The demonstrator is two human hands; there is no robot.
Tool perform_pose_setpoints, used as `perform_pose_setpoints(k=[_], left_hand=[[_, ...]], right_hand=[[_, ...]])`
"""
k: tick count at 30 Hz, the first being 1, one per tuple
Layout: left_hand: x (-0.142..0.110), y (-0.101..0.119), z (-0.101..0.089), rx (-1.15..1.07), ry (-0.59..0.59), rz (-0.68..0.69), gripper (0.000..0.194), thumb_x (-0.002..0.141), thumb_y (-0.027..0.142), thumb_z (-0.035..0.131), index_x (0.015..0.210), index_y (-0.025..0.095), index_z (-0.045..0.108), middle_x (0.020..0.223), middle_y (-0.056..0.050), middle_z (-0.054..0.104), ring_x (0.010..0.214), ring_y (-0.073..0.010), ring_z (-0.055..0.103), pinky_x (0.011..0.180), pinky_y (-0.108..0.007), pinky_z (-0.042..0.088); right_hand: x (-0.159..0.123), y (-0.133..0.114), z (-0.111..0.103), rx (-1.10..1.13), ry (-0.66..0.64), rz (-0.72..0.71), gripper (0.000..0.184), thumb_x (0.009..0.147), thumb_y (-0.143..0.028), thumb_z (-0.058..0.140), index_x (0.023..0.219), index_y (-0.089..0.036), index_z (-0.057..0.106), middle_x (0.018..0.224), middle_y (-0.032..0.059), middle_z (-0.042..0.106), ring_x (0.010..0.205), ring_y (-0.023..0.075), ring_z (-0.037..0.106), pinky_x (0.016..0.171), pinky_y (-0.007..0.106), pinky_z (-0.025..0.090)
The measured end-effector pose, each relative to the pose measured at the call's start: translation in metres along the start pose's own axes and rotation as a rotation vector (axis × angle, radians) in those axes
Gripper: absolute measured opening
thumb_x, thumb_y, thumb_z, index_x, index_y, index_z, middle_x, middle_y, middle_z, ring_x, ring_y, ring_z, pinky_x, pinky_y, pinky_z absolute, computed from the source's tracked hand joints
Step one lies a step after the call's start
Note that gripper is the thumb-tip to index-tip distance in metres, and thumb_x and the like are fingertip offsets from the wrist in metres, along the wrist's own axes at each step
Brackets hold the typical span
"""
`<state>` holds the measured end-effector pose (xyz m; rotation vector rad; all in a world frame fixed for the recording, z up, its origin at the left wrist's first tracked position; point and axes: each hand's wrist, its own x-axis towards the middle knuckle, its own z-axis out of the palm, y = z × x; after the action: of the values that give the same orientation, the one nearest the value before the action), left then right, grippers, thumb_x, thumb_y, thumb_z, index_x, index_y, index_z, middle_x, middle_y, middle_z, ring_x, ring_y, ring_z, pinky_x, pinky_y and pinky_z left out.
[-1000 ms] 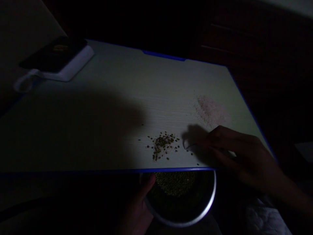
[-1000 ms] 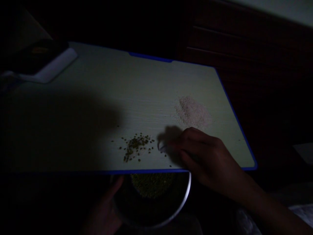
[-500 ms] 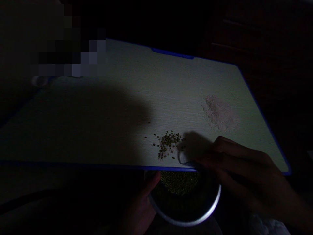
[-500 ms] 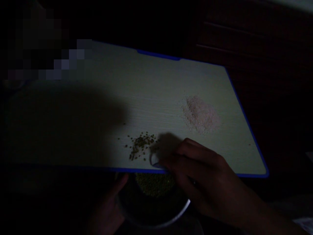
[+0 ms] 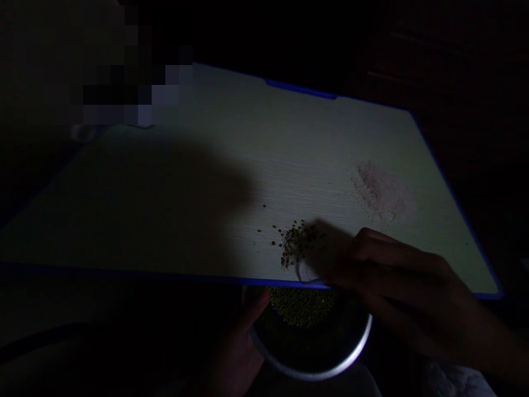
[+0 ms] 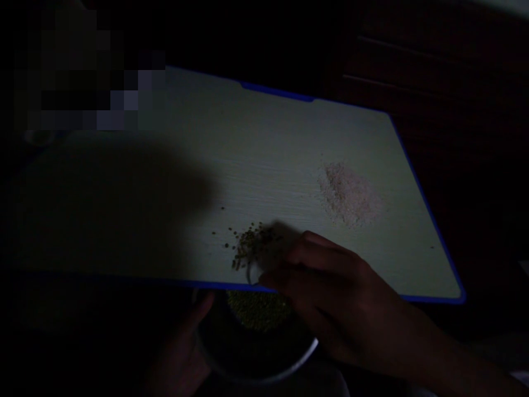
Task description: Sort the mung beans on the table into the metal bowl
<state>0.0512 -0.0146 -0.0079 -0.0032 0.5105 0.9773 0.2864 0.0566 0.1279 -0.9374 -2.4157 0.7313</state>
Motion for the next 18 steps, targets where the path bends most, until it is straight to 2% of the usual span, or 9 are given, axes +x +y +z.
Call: perform_pose_setpoints(k=[5,8,13,18], left_hand=[[0.002,0.001,0.001,-0.018,-0.004,-0.011,0.015,0.093,0.032,0.077,0.105,0.036,0.087,0.126,0.005,0.083,0.130,-0.0271,0.070,0.120,-0.039,0.044],[0.003,0.003,0.000,-0.030,0.022,-0.008,0.015,0.094,0.030,0.077,0.102,0.037,0.087,0.124,0.007,0.084,0.129,-0.0250,0.071,0.120,-0.038,0.044],[0.003,0.004,0.002,-0.033,0.014,-0.031,0.015,0.091,0.030,0.079,0.102,0.036,0.088,0.116,0.005,0.086,0.125,-0.0272,0.073,0.123,-0.040,0.040],[0.003,0.003,0.003,-0.036,0.037,-0.058,0.014,0.090,0.030,0.080,0.101,0.036,0.088,0.124,0.007,0.083,0.128,-0.0281,0.071,0.124,-0.042,0.038]], right_hand=[[-0.006,0.009,-0.016,-0.225,0.152,0.123,0.021,0.099,-0.010,0.058,0.110,-0.019,0.073,0.098,0.0067,0.073,0.087,0.0154,0.070,0.067,0.025,0.056],[0.000,0.023,-0.022,-0.333,0.209,0.126,0.020,0.099,-0.010,0.060,0.111,-0.018,0.074,0.100,0.0082,0.074,0.089,0.0172,0.071,0.073,0.029,0.057],[0.008,0.035,-0.015,-0.273,0.180,0.079,0.023,0.098,-0.009,0.061,0.114,-0.017,0.075,0.100,0.0092,0.075,0.091,0.0183,0.070,0.074,0.030,0.058],[0.001,0.027,-0.008,-0.221,0.181,0.064,0.023,0.099,-0.009,0.060,0.115,-0.017,0.074,0.099,0.0080,0.073,0.092,0.0166,0.068,0.075,0.028,0.056]])
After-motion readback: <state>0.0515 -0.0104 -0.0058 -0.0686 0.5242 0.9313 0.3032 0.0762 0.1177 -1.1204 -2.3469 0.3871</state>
